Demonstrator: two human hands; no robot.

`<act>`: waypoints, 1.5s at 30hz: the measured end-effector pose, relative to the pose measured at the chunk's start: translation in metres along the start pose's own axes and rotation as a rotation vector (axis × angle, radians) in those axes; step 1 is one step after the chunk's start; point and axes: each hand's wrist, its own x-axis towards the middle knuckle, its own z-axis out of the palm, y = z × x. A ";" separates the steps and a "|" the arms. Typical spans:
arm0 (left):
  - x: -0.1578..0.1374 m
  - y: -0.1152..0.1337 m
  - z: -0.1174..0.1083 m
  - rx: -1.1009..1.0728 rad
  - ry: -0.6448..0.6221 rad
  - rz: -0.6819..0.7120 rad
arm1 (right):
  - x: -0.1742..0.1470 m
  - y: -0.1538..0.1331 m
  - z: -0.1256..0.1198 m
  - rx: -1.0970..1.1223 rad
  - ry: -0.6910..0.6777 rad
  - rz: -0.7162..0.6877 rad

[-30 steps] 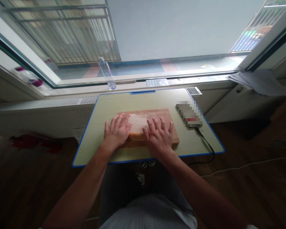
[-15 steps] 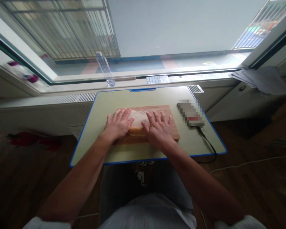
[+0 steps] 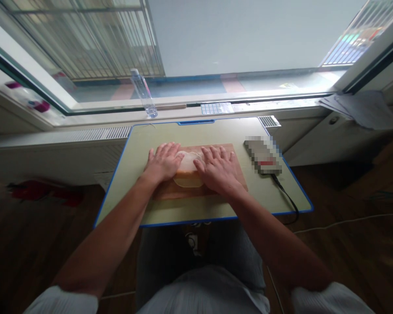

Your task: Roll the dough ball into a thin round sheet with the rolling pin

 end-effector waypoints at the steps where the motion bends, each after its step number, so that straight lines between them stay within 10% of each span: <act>1: 0.001 0.000 0.000 0.002 0.009 0.001 | 0.002 0.001 0.000 0.002 -0.007 -0.002; 45: 0.051 0.004 -0.007 0.068 0.211 -0.030 | 0.076 0.023 0.018 0.111 0.112 -0.003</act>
